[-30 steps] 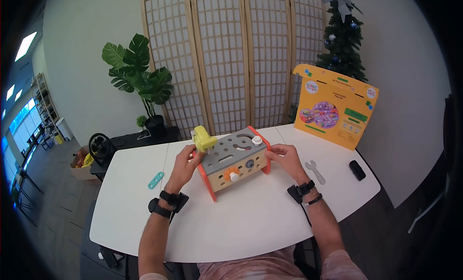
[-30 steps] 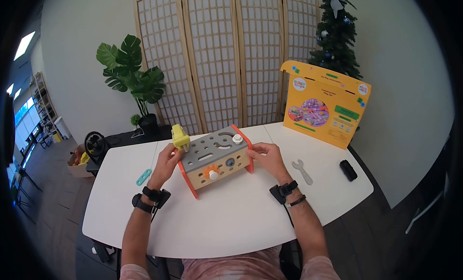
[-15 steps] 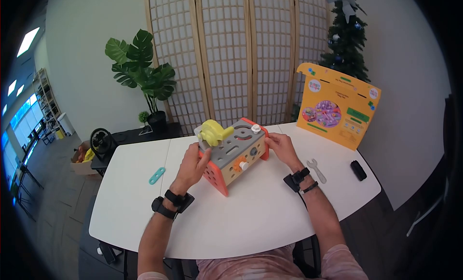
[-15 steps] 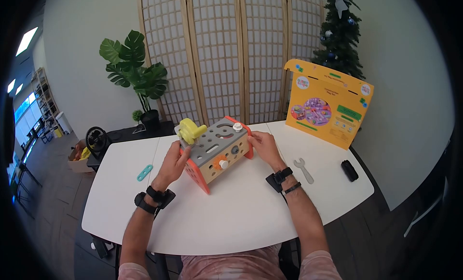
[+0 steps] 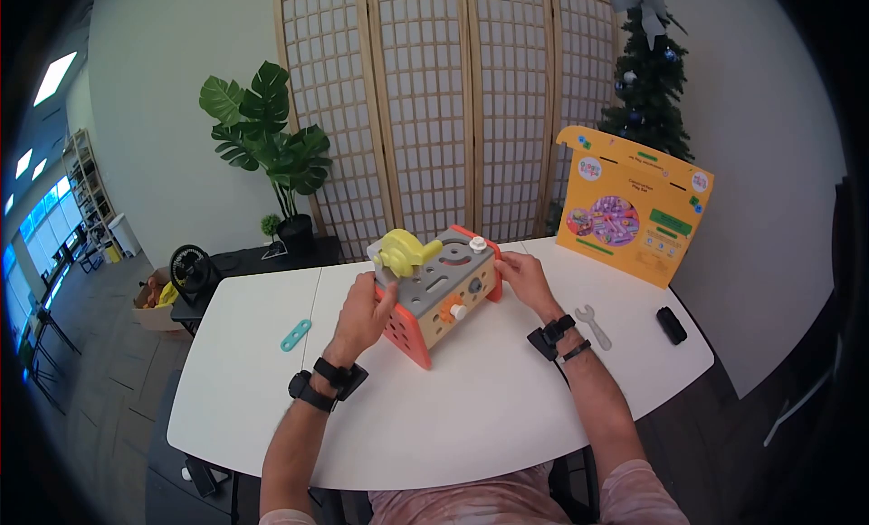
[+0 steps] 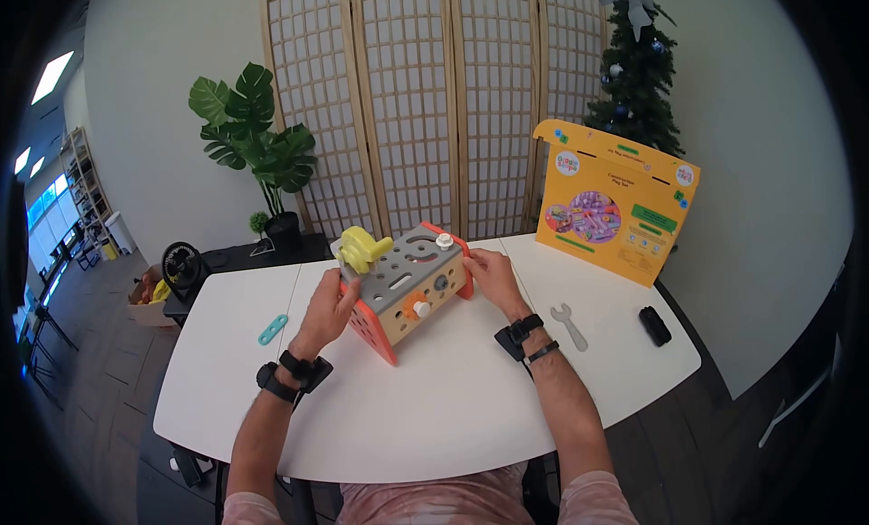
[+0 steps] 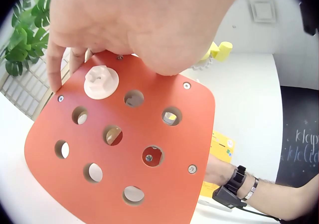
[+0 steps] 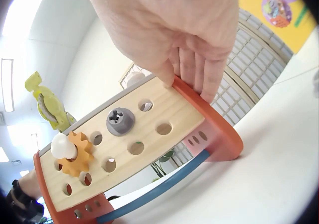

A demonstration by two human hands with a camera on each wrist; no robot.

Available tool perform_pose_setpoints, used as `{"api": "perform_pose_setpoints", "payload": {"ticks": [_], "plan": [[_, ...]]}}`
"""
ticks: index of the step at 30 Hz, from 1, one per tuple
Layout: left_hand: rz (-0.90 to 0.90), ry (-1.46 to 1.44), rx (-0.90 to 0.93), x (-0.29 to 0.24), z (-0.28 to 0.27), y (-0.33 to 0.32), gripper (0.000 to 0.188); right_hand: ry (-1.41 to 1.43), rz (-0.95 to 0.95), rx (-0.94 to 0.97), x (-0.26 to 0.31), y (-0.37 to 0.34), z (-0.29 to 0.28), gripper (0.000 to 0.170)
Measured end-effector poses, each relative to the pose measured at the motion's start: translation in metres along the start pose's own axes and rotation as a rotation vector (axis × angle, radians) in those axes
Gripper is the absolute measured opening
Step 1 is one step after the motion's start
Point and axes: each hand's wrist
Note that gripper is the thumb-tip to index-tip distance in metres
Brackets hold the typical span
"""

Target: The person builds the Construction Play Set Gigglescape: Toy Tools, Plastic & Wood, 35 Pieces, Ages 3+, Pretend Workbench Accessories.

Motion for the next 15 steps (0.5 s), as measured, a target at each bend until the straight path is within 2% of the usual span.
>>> {"api": "perform_pose_setpoints", "payload": {"ticks": [3,5,6,8,10,14,15], "plan": [[-0.052,0.044,0.046,-0.013,-0.008,-0.002,0.051,-0.042,-0.002,0.009,-0.006,0.001,0.000,0.033],[-0.145,-0.135,0.176,-0.025,-0.019,-0.005,0.065,0.024,-0.003,0.031,-0.013,0.004,-0.001,0.037],[-0.141,-0.135,0.170,-0.012,-0.020,-0.003,0.065,0.022,-0.010,0.032,-0.007,0.003,-0.005,0.037],[-0.041,0.000,0.032,0.031,-0.031,-0.006,0.070,-0.029,-0.007,0.003,0.007,-0.004,-0.011,0.041],[-0.109,0.121,0.039,0.039,-0.068,-0.012,0.070,-0.033,0.022,0.016,0.015,-0.009,-0.026,0.040],[-0.165,0.496,0.028,0.124,-0.125,-0.044,0.063,0.007,0.086,0.059,0.024,-0.026,-0.061,0.034],[-0.235,0.590,0.034,0.134,-0.133,-0.054,0.067,0.016,0.094,0.052,0.021,-0.029,-0.066,0.030]]}}
Point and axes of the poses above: each hand's wrist, its own y-axis towards the middle knuckle, its own z-axis out of the palm, x = y × z, and after that the axes turned 1 degree about -z, right-handed
